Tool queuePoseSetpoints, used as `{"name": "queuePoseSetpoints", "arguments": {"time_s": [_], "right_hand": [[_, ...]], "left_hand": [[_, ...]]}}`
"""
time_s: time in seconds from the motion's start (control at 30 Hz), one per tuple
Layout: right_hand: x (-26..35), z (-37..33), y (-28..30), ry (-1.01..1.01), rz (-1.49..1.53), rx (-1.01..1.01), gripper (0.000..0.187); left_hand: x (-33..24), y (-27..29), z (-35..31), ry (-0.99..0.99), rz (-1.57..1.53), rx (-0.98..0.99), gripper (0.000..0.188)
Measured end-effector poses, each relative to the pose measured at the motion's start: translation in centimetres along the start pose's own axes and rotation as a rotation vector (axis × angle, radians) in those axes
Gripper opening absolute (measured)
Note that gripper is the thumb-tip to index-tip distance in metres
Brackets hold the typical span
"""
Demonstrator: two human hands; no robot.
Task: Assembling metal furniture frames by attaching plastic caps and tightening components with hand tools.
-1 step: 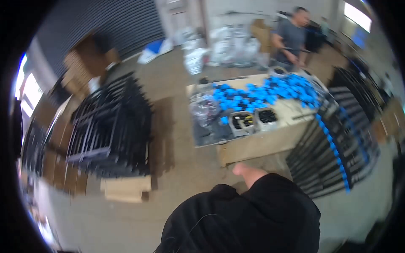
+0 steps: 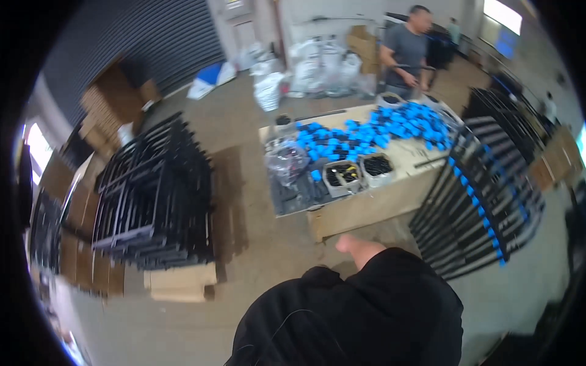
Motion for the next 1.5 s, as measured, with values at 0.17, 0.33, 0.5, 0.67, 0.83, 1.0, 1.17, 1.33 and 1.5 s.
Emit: {"name": "queuePoseSetpoints", "arguments": {"time_s": [0.17,0.33,0.5,0.67,0.83,1.0,1.17,1.33,1.5], "right_hand": [[-6.8,-1.4,-5.0,0.120,-0.089,-0.053,0.044],[0.6,-0.6,-0.3,-0.207,0.830,-0.084,0.032],[11.1,9.6,7.9,0.304,1.049,-0.242,0.029],[22.0,15.8,21.0,0.438,0.825,-0.136,0.028],[25.6,23.3,25.4,0.463,1.037,-0.150,0.026],[30.0,28.9,24.4,0.407,1.063,-0.009,0.024],[36.1,34.3,25.5,0.335,1.028,-0.090,0.028],[44.9,41.3,34.0,0.491,0.498,-0.166,0.028],[50.9,46.0,43.5,0.417,0.725,-0.047,0.024]], "left_hand": [[-8.5,5.8,12.0,-0.109,0.040,0.050,0.041],[-12.6,11.1,20.3,-0.057,-0.020,-0.035,0.039],[-34.0,12.3,22.6,-0.428,0.085,0.046,0.028],[-46.6,21.8,24.0,-0.496,-0.154,0.014,0.019],[-56.5,36.7,24.5,-0.507,-0.165,-0.309,0.027],[-56.2,52.5,28.4,-0.571,-0.183,-0.730,0.025],[-52.4,58.9,36.7,-0.350,0.164,-0.894,0.065],[-49.1,56.6,43.5,-0.099,0.124,-0.584,0.059],[-50.8,58.2,43.4,-0.193,0.275,-0.708,0.049]]}}
Point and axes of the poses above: each hand's wrist, its own z-axis towards the middle knuckle, its own y-axis out of the back of the hand, x = y × z, the point moved 9 cm from there along z, towards the middle knuckle, and after that the axes turned 5 degrees about y, right-handed, at the moved point
